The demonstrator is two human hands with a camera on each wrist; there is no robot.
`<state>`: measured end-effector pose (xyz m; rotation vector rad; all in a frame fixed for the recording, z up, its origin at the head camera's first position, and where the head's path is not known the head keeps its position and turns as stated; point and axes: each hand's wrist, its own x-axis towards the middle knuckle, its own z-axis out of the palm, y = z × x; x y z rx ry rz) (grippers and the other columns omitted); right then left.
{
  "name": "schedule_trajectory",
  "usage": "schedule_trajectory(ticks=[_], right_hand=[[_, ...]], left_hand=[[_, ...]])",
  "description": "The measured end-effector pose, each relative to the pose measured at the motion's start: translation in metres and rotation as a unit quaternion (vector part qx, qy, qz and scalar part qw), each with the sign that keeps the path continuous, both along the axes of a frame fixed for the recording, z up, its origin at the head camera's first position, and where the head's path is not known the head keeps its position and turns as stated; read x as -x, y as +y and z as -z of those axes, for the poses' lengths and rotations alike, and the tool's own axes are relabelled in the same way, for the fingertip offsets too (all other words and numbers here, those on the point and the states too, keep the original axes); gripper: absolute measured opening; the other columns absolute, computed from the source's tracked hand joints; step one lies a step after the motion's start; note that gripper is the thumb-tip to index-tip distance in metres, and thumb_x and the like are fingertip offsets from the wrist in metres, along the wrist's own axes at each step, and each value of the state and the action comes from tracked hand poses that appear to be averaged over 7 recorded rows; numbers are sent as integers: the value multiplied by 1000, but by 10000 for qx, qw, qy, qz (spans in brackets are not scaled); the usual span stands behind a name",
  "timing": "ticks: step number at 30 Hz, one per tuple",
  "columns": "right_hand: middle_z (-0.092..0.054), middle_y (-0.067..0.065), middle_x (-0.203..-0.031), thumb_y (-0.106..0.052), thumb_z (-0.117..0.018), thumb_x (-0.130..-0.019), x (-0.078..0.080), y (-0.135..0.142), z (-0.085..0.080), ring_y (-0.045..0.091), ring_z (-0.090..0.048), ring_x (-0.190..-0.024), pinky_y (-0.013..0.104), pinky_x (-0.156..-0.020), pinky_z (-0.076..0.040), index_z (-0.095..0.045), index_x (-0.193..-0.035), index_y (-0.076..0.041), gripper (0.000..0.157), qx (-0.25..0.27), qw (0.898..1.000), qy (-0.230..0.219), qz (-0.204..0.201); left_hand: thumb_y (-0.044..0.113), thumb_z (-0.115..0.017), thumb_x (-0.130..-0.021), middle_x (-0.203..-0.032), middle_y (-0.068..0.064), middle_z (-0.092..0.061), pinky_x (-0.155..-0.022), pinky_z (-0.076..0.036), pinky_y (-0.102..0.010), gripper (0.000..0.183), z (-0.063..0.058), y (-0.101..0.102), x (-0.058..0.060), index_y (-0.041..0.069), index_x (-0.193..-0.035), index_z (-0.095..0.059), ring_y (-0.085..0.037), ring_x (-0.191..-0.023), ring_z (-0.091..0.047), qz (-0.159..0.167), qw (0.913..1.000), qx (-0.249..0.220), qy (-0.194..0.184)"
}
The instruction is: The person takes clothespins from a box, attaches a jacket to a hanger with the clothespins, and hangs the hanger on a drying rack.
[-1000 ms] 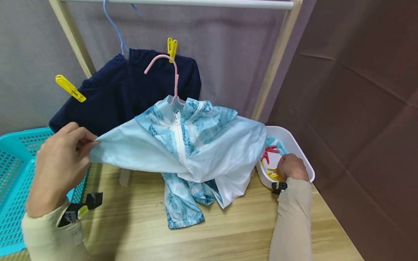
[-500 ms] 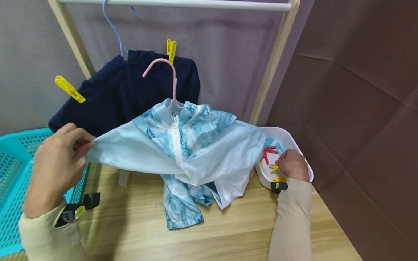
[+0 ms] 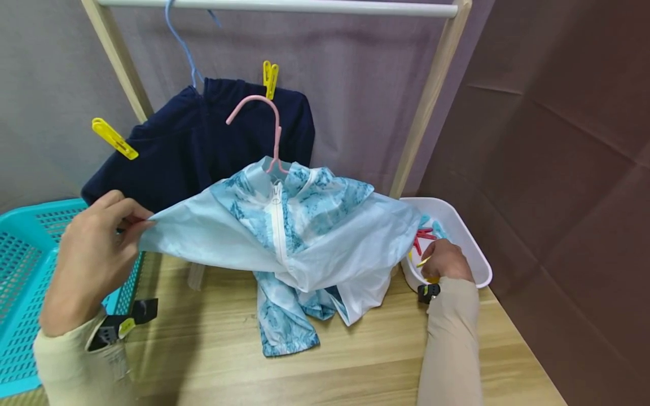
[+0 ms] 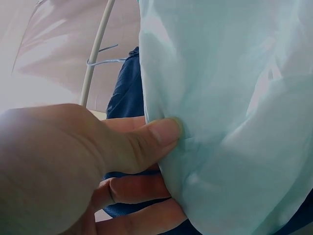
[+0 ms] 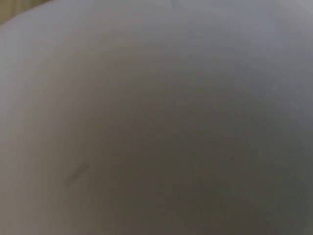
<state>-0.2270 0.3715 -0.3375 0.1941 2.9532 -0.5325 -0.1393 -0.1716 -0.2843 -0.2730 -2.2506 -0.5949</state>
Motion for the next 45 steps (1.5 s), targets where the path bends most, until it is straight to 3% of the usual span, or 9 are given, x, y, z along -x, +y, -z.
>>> schedule_trajectory(ticks=[6, 10, 14, 19, 25, 31, 35, 38, 45], right_hand=[[-63, 17, -85, -9, -69, -84, 3, 1, -1, 31, -57, -79, 31, -63, -44, -66, -102, 4, 23, 95, 9993, 323, 137], [-73, 11, -81, -12, -60, -93, 7, -1, -5, 24, -67, -82, 29, -70, -43, -67, -117, 7, 31, 459, 9973, 492, 277], [-80, 8, -89, -25, -51, -100, 12, -1, -8, 27, -71, -97, 30, -76, -44, -61, -132, 8, 47, 633, 9966, 477, 233], [-77, 19, -106, -34, -60, -99, 13, -1, -11, 36, -69, -103, 33, -75, -45, -61, -128, 9, 52, 599, 9951, 737, 262], [-71, 12, -85, -24, -58, -103, 12, -7, -20, 14, -68, -66, 30, -58, -43, -60, -130, 6, 40, 966, 9775, 1672, 848], [-63, 18, -113, -36, -57, -104, 6, -20, -37, 23, -57, -86, 25, -57, -43, -63, -132, 1, 47, 1254, 9521, 2561, 1103], [-63, -7, -105, -40, -62, -100, -5, -34, -55, 10, -52, -86, 17, -66, -43, -69, -129, -10, 43, 1717, 9163, 3369, 1317], [-61, -22, -96, -34, -68, -97, -15, -46, -69, 2, -54, -84, 10, -71, -45, -74, -123, -12, 35, 2360, 8711, 4116, 1266], [-75, 4, -92, 0, -77, -86, -36, -80, -92, 15, -64, -73, 14, -72, -56, -74, -105, 13, 24, 4822, 7113, 5099, -386]], left_hand=[[-5, -69, -90, -79, -4, -55, -57, -36, -35, 11, -3, 0, 0, 4, -88, -74, -23, -63, -52, 33, 10000, 31, 88], [-6, -69, -90, -79, -4, -55, -57, -36, -34, 12, -3, 0, -1, 4, -88, -74, -22, -62, -52, 11, 10000, 26, 24], [-6, -69, -90, -80, -4, -55, -58, -35, -34, 12, -2, 0, -2, 5, -88, -74, -22, -63, -52, 12, 10000, -7, -43], [-6, -70, -90, -80, -4, -55, -58, -35, -35, 11, -1, 0, -1, 5, -88, -73, -22, -64, -52, -7, 10000, -32, -38], [-5, -70, -90, -80, -4, -55, -60, -36, -35, 11, -3, 1, 0, 5, -88, -73, -21, -65, -52, -11, 10000, -65, -50], [-6, -69, -90, -81, -5, -56, -61, -37, -36, 11, -2, 2, -1, 4, -89, -73, -22, -67, -53, -47, 9999, -91, -112], [-6, -70, -90, -81, -5, -55, -61, -36, -36, 10, -3, 2, 0, 4, -88, -73, -22, -66, -53, -49, 9999, -86, -104], [-5, -70, -90, -81, -4, -55, -60, -35, -36, 10, -2, 2, 1, 4, -89, -73, -22, -66, -52, -51, 9999, -94, -129], [-5, -69, -91, -81, -4, -54, -60, -36, -35, 10, -1, 2, 1, 4, -89, -73, -22, -65, -51, -56, 9998, -56, -161]])
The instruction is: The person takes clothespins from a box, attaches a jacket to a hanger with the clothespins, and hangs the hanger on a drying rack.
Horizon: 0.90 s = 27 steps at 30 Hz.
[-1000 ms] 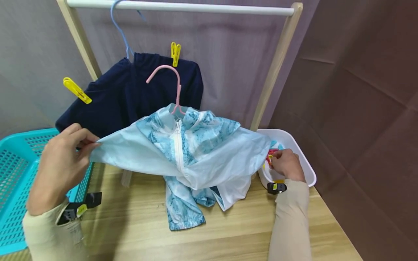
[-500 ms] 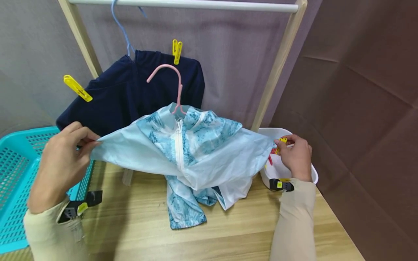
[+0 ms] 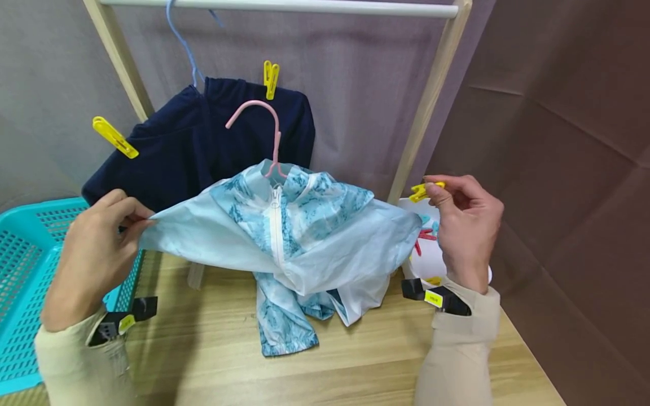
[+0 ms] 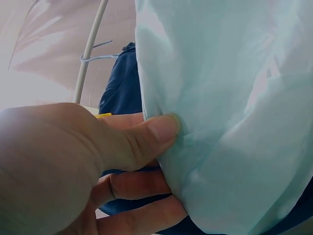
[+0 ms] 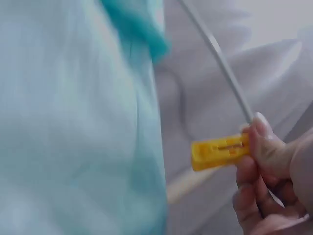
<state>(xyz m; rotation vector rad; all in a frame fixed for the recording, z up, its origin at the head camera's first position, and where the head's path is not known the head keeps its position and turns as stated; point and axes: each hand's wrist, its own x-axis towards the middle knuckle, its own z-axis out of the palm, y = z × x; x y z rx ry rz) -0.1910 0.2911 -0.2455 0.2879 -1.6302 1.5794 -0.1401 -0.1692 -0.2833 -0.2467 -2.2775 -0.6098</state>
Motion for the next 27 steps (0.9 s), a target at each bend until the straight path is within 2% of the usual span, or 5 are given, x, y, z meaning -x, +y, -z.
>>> schedule_trajectory(ticks=[5, 7, 12, 17, 27], right_hand=[[-75, 3, -89, 6, -76, -85, 2, -23, 0, 13, -65, -72, 18, -68, -52, -72, -102, 16, 20, -657, 9945, 76, -806], [-73, -5, -88, 2, -76, -87, 4, -26, 2, 10, -63, -76, 16, -68, -49, -76, -106, 7, 19, -1522, 9863, -316, -555], [-67, -16, -95, -13, -77, -91, 3, -23, 4, 6, -60, -85, 14, -73, -46, -73, -127, -21, 37, -3162, 9430, -1021, 168], [-67, -15, -107, -17, -78, -90, 1, -18, 2, 8, -58, -90, 14, -77, -46, -65, -138, -25, 50, -3061, 9449, -1146, 181], [-63, -20, -109, -28, -67, -99, -1, -15, 4, 8, -57, -95, 16, -73, -45, -66, -138, -26, 39, -3059, 9414, -1340, 479]], left_hand=[[-6, -69, -91, -81, -5, -55, -60, -35, -35, 10, 1, -2, 0, 4, -89, -72, -23, -65, -52, 20, 10000, -34, 50], [-6, -69, -90, -81, -5, -56, -61, -35, -35, 10, 2, -3, 0, 4, -88, -72, -23, -65, -53, 38, 9999, -32, 114], [-6, -70, -90, -80, -4, -56, -60, -35, -35, 11, 2, -3, 2, 5, -87, -72, -22, -63, -54, 79, 9996, 5, 255], [-5, -71, -89, -79, -2, -55, -60, -35, -34, 11, 2, -3, 3, 6, -88, -73, -21, -63, -55, 107, 9995, -9, 281], [-5, -70, -90, -80, -3, -56, -61, -34, -35, 11, 3, -4, 2, 6, -89, -73, -21, -64, -54, 79, 9996, -65, 269]])
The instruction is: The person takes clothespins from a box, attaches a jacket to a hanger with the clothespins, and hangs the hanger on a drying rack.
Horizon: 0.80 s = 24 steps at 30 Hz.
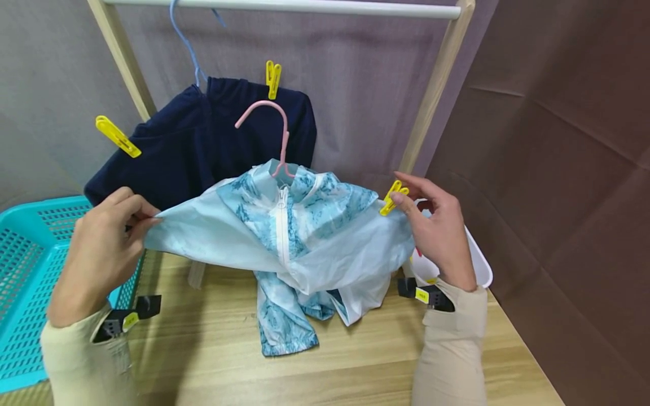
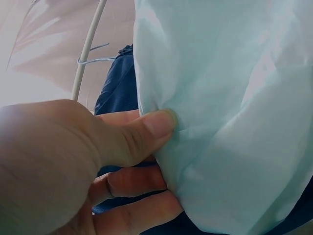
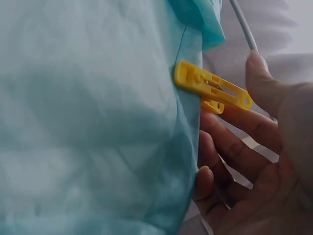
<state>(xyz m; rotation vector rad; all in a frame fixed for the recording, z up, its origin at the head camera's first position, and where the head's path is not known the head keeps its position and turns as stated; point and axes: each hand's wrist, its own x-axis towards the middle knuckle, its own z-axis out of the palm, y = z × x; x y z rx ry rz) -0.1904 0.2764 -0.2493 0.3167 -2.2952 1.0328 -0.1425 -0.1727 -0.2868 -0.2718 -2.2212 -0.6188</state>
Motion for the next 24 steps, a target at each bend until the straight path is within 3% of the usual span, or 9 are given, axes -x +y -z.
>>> schedule_trajectory(ticks=[7, 14, 19, 24], right_hand=[[-67, -23, -102, -20, -68, -98, 1, -9, -6, 5, -60, -91, 15, -75, -44, -72, -124, -9, 28, 124, 9995, 258, -110], [-69, -15, -95, -5, -70, -94, 3, -20, -9, 2, -67, -83, 14, -75, -51, -69, -113, 6, 22, 707, 9916, 956, -502], [-71, -13, -91, -2, -75, -89, 5, -28, -9, 2, -67, -77, 14, -72, -51, -71, -106, 9, 20, 1074, 9843, 1323, -468], [-74, -16, -92, -7, -78, -88, 4, -26, -9, 2, -70, -79, 14, -72, -52, -74, -112, 1, 25, 884, 9902, 958, -504]], left_hand=[[-6, -69, -90, -81, -3, -57, -61, -35, -34, 11, 0, -1, 3, 5, -89, -73, -21, -65, -55, 85, 9999, -63, -35], [-5, -71, -90, -80, -2, -56, -60, -36, -33, 10, 0, 0, 4, 5, -89, -73, -19, -63, -54, 159, 9999, -44, -16], [-5, -71, -90, -80, -3, -56, -59, -37, -33, 10, -1, 0, 5, 5, -89, -73, -19, -63, -54, 166, 9999, -27, -16], [-5, -70, -90, -81, -3, -56, -59, -38, -33, 10, -1, 0, 5, 5, -89, -73, -20, -63, -55, 162, 9998, -40, -51]])
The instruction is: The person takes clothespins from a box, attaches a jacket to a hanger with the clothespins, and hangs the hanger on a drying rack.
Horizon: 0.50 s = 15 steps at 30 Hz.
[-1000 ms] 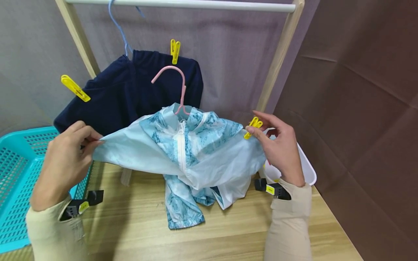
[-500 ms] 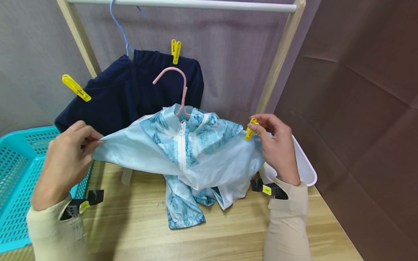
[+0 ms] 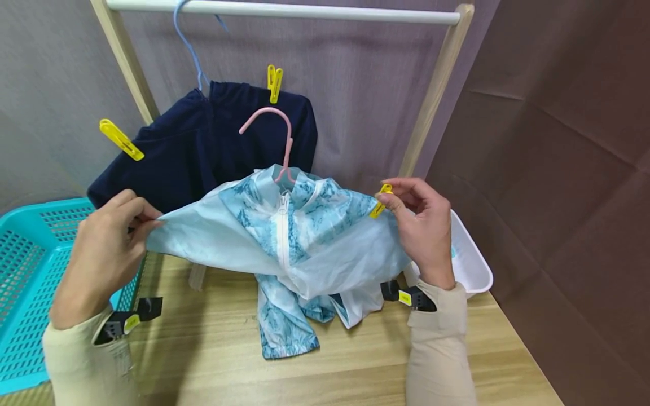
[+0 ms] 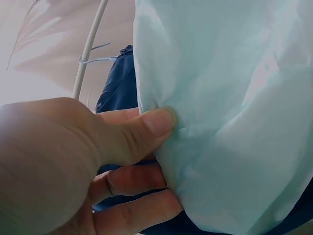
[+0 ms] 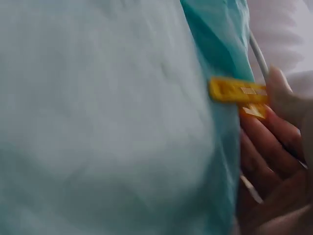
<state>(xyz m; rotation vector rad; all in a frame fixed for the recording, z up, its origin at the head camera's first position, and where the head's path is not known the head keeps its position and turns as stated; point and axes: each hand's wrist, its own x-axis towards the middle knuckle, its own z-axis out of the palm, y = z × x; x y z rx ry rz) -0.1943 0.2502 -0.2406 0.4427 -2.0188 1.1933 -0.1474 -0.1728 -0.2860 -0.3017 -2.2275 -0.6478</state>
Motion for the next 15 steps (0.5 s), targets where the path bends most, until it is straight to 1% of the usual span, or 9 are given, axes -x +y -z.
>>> schedule_trajectory(ticks=[3, 6, 9, 11, 12, 14, 15], right_hand=[[-73, -20, -98, -10, -77, -90, -2, 6, 1, 2, -70, -89, 13, -83, -52, -72, -125, -9, 35, -389, 9988, -291, -58], [-71, -21, -103, -13, -74, -93, -4, 13, 1, 1, -68, -95, 12, -92, -48, -69, -133, -15, 40, -616, 9973, -404, -10], [-70, -22, -103, -17, -69, -97, -4, 21, 1, 1, -66, -99, 12, -91, -46, -68, -133, -15, 36, -687, 9962, -519, 102], [-72, -17, -103, -22, -62, -102, -5, 28, 1, 1, -65, -101, 12, -90, -45, -69, -130, -12, 31, -772, 9944, -700, 196], [-73, -13, -104, -27, -56, -105, -5, 32, 1, 1, -64, -102, 12, -90, -45, -69, -130, -11, 32, -866, 9921, -867, 278], [-74, -1, -110, -38, -44, -109, -4, 42, 1, 4, -62, -102, 16, -88, -45, -68, -130, -10, 43, -1088, 9841, -1308, 514], [-73, 5, -114, -44, -39, -109, -4, 48, 1, 8, -61, -103, 20, -87, -45, -67, -131, -9, 50, -1234, 9777, -1552, 694]], left_hand=[[-5, -70, -90, -81, -2, -56, -59, -38, -33, 10, 1, 0, 0, 5, -89, -73, -20, -64, -55, -5, 10000, -8, -20], [-4, -70, -91, -81, -3, -56, -60, -38, -33, 10, 1, 0, 0, 5, -89, -73, -21, -65, -56, -4, 10000, -27, -46], [-5, -70, -91, -82, -3, -57, -61, -39, -34, 10, 2, 0, 0, 5, -89, -72, -22, -67, -58, -11, 10000, -52, -71], [-5, -70, -91, -83, -4, -58, -62, -39, -35, 10, 2, 1, 0, 5, -89, -72, -23, -68, -59, -18, 9999, -74, -88], [-5, -70, -91, -84, -4, -58, -62, -39, -35, 10, 2, 0, 0, 4, -89, -72, -23, -68, -59, -26, 9999, -79, -87], [-5, -70, -90, -84, -5, -59, -62, -38, -35, 10, 2, 0, 0, 4, -88, -72, -23, -68, -58, -55, 9999, -94, -66], [-5, -70, -90, -84, -5, -59, -62, -38, -35, 10, 2, 0, 1, 4, -88, -71, -24, -68, -58, -70, 9999, -98, -46]])
